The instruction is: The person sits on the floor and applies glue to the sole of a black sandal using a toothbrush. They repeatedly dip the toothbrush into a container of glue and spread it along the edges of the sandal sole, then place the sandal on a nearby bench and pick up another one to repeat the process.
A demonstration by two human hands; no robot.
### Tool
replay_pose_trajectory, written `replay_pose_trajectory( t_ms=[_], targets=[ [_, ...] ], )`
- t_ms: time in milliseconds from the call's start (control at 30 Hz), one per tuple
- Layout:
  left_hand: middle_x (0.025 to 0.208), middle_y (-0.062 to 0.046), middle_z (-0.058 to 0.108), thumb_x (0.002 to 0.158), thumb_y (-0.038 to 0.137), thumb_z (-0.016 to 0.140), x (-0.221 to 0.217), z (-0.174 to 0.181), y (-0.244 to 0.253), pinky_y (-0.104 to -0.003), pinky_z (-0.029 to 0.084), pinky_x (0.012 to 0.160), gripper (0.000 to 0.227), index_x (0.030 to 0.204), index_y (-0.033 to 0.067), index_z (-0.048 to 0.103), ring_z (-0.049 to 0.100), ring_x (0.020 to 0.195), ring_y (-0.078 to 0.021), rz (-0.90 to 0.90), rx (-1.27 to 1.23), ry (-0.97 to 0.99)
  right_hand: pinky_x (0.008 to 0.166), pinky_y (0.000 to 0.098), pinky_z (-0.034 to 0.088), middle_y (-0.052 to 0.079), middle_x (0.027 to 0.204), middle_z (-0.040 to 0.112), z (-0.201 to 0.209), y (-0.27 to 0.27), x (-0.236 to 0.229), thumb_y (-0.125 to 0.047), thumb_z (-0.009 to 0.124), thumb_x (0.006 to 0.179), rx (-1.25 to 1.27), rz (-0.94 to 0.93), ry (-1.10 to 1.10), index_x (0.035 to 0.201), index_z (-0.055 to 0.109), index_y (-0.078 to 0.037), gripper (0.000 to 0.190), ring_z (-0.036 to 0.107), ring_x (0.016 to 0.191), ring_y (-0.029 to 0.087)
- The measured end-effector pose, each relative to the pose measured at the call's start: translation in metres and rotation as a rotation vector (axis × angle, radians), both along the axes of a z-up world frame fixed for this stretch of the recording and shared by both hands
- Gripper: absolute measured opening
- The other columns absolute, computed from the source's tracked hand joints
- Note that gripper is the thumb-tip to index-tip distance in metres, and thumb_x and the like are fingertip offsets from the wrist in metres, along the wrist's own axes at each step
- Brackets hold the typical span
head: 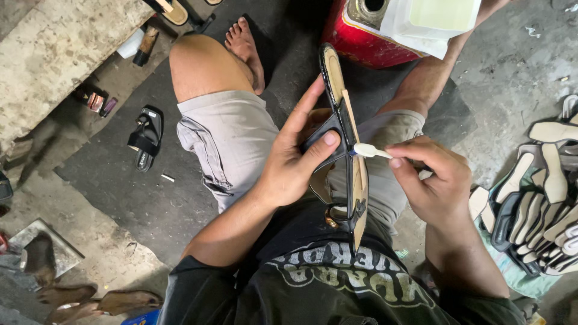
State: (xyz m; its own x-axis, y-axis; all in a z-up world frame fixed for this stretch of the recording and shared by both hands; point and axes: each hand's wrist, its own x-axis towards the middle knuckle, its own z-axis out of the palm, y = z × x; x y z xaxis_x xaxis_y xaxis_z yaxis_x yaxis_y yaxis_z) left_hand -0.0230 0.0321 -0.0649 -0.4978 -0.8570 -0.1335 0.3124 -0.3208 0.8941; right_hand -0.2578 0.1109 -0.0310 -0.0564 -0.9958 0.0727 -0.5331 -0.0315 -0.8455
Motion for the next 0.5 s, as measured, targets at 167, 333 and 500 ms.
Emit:
replay_pose_trajectory(
  t_ms=[167, 333, 500],
  targets=[
    [0.141, -0.013, 0.058, 0.11, 0.018, 0.064, 0.002, 0.003, 0.001, -0.035, 0.048, 0.117, 0.074, 0.17, 0.0139, 0.022, 0.058, 0.131, -0.0186, 0.032, -0.016, 0.012, 0.073, 0.0231, 0.053, 0.013, 0.107, 0.071, -0.008, 0.006, 0.007, 0.004, 0.075, 0.1, -0.149, 0.013, 0.087, 0.114, 0.069, -0.001, 0.016, 0.07, 0.087, 0.015],
    [0.14, -0.011, 0.057, 0.114, 0.018, 0.064, 0.005, 0.002, 0.002, -0.032, 0.046, 0.117, 0.07, 0.167, 0.0137, 0.02, 0.057, 0.13, -0.0162, 0.075, -0.049, 0.081, 0.071, 0.0232, 0.056, 0.012, 0.105, 0.073, -0.014, 0.012, 0.007, -0.001, 0.072, 0.098, -0.184, 0.118, -0.137, 0.112, 0.07, -0.005, 0.015, 0.072, 0.087, 0.016],
    [0.144, -0.011, 0.053, 0.113, 0.017, 0.065, 0.005, 0.005, 0.006, -0.032, 0.046, 0.117, 0.07, 0.167, 0.0134, 0.021, 0.054, 0.127, -0.0157, 0.045, -0.083, 0.024, 0.068, 0.0217, 0.052, 0.014, 0.103, 0.074, -0.02, 0.012, 0.01, -0.001, 0.072, 0.1, -0.193, -0.01, -0.036, 0.113, 0.068, -0.003, 0.014, 0.07, 0.081, 0.014]
  ],
)
